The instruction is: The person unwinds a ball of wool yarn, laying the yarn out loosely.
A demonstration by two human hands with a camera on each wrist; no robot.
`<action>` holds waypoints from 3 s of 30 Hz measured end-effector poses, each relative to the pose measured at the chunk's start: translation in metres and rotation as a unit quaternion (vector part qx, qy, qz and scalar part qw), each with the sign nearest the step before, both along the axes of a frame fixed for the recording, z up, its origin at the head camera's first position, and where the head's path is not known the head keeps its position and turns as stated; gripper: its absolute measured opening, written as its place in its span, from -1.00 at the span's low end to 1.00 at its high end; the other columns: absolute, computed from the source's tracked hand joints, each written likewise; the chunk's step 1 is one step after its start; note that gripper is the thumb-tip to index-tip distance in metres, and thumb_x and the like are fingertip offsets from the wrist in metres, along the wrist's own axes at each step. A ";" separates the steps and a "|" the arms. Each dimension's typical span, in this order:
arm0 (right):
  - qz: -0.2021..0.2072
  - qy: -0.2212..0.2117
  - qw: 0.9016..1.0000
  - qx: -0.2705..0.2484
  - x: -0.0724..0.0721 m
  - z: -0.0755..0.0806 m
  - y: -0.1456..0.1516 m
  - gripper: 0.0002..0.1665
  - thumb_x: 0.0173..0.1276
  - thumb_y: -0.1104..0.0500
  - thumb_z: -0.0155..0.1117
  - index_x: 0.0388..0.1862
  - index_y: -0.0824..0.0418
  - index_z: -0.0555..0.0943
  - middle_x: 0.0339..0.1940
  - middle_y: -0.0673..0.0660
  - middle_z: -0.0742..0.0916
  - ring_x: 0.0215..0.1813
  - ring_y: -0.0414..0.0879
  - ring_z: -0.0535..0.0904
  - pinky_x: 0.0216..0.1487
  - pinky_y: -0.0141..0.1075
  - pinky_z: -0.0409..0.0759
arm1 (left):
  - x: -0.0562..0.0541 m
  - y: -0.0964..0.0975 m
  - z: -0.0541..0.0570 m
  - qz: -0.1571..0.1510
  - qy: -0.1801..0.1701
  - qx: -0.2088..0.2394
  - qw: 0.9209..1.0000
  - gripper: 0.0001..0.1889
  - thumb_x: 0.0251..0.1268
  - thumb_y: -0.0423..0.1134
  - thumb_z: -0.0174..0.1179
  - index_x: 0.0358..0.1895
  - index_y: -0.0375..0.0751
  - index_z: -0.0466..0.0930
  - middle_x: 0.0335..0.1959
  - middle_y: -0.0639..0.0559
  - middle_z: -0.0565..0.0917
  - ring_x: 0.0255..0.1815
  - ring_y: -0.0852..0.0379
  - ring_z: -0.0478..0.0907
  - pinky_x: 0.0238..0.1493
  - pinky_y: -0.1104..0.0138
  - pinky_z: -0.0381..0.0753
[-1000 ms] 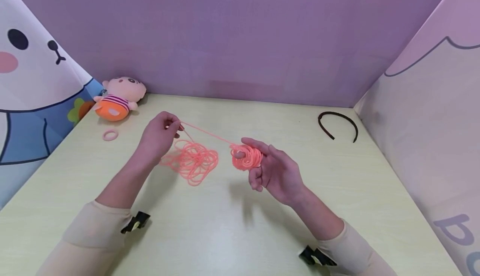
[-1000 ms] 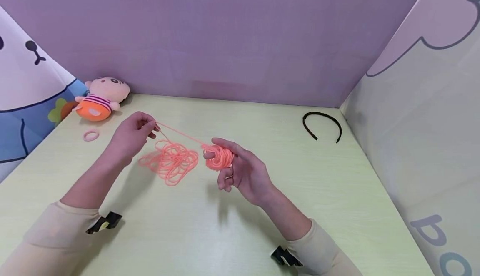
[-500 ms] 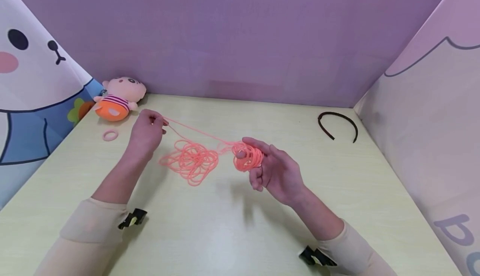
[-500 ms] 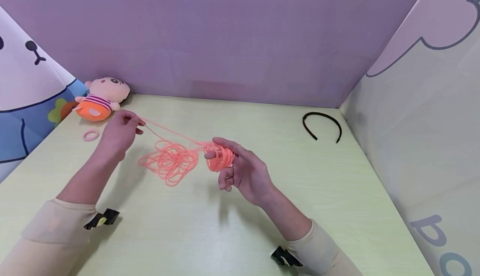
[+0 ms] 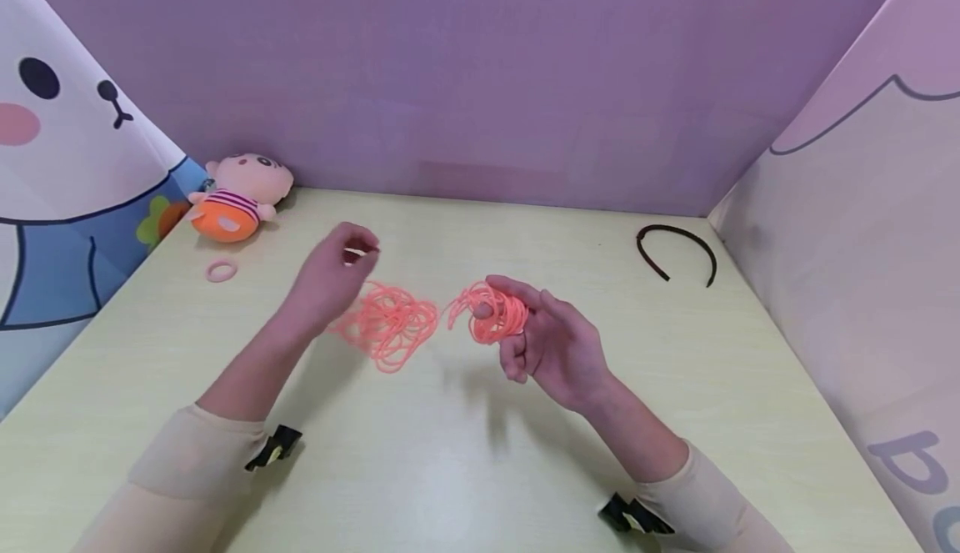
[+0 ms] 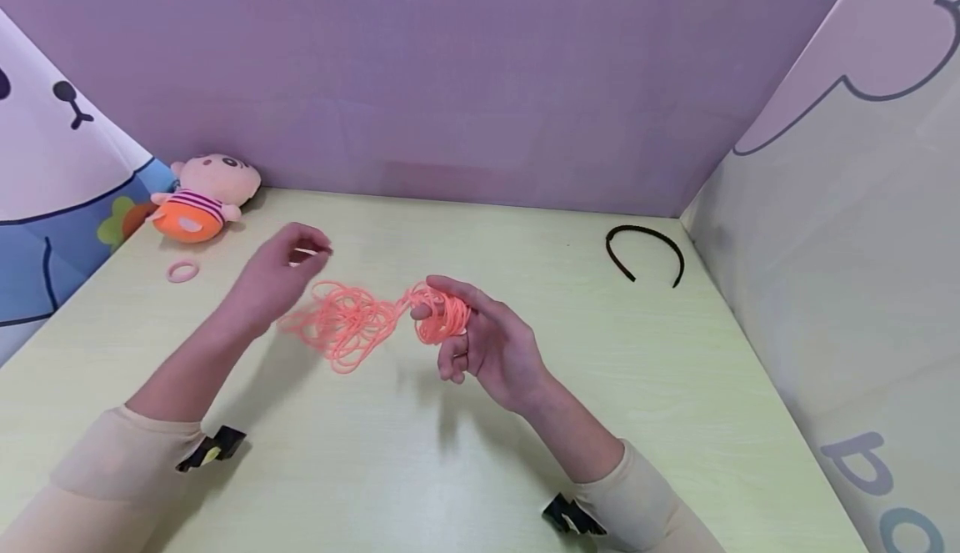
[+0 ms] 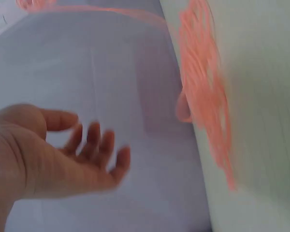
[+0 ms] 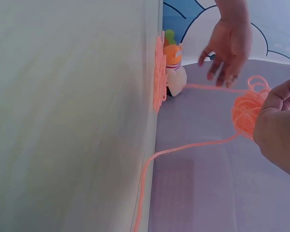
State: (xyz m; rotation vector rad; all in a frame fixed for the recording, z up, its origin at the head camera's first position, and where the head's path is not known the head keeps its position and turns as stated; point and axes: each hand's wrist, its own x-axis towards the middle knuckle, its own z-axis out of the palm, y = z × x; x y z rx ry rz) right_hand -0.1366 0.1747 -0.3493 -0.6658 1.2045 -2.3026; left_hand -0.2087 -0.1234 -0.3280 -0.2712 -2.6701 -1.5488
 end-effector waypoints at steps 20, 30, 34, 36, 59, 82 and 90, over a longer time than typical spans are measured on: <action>-0.005 -0.007 1.000 0.007 0.001 0.002 0.001 -0.38 0.66 -0.13 -0.33 0.48 0.13 0.35 0.04 0.07 0.70 -0.48 -0.14 0.64 -0.50 -0.33 0.46 | 0.018 0.029 -0.002 -0.187 -0.031 0.009 0.982 -0.87 0.55 -0.25 0.14 -0.04 -0.19 0.63 -0.22 -0.07 0.66 -0.23 -0.02 0.59 -0.18 0.15 0.60; -0.011 -0.010 1.000 0.009 0.000 0.002 0.000 -0.38 0.65 -0.13 -0.32 0.48 0.13 0.36 -0.13 0.08 0.69 -0.48 -0.13 0.62 -0.51 -0.32 0.42 | 0.023 0.031 -0.004 -0.287 -0.060 0.001 0.956 -0.91 0.49 -0.24 0.21 -0.06 -0.08 0.65 -0.25 -0.02 0.64 -0.19 -0.11 0.56 -0.09 0.01 0.59; -0.009 -0.008 1.000 0.006 0.000 0.002 0.000 -0.38 0.66 -0.13 -0.33 0.48 0.12 0.36 -0.11 0.08 0.69 -0.48 -0.13 0.62 -0.50 -0.32 0.42 | 0.024 0.031 -0.003 -0.285 -0.053 -0.014 0.957 -0.95 0.49 -0.28 0.20 -0.15 -0.07 0.64 -0.34 -0.02 0.59 -0.30 -0.11 0.50 -0.22 0.18 0.53; -0.009 -0.008 1.000 0.006 -0.001 0.002 0.001 -0.38 0.66 -0.13 -0.32 0.48 0.12 0.37 -0.09 0.08 0.68 -0.48 -0.13 0.62 -0.50 -0.32 0.42 | 0.024 0.031 -0.002 -0.283 -0.050 -0.017 0.958 -0.95 0.50 -0.28 0.19 -0.16 -0.07 0.64 -0.35 -0.03 0.58 -0.30 -0.15 0.49 -0.24 0.20 0.51; -0.004 0.000 1.000 -0.008 -0.002 0.000 0.000 -0.39 0.66 -0.11 -0.33 0.48 0.11 0.37 0.11 0.08 0.66 -0.47 -0.11 0.60 -0.47 -0.32 0.42 | 0.017 0.026 -0.005 -0.195 -0.063 0.062 0.977 -0.87 0.66 -0.31 -0.11 -0.11 -0.31 0.35 -0.33 -0.19 0.53 -0.23 -0.12 0.55 -0.02 0.03 0.59; -0.019 -0.007 1.000 -0.017 -0.002 0.001 -0.001 -0.44 0.67 -0.02 -0.36 0.43 0.14 0.39 0.16 0.18 0.66 -0.57 -0.15 0.61 -0.45 -0.33 0.51 | 0.006 -0.002 0.010 0.017 0.035 0.052 0.998 -0.82 0.66 -0.25 -0.12 -0.01 -0.35 0.32 -0.31 -0.13 0.40 -0.29 0.00 0.40 -0.22 0.33 0.52; -0.097 -0.042 0.994 0.032 -0.001 0.002 -0.002 -0.47 0.64 0.01 -0.33 0.41 0.11 0.40 0.32 0.14 0.56 -0.50 -0.14 0.61 -0.46 -0.35 0.49 | 0.005 -0.004 0.011 0.042 0.048 0.053 0.997 -0.84 0.65 -0.28 -0.13 -0.03 -0.36 0.31 -0.31 -0.14 0.38 -0.28 -0.01 0.41 -0.18 0.28 0.54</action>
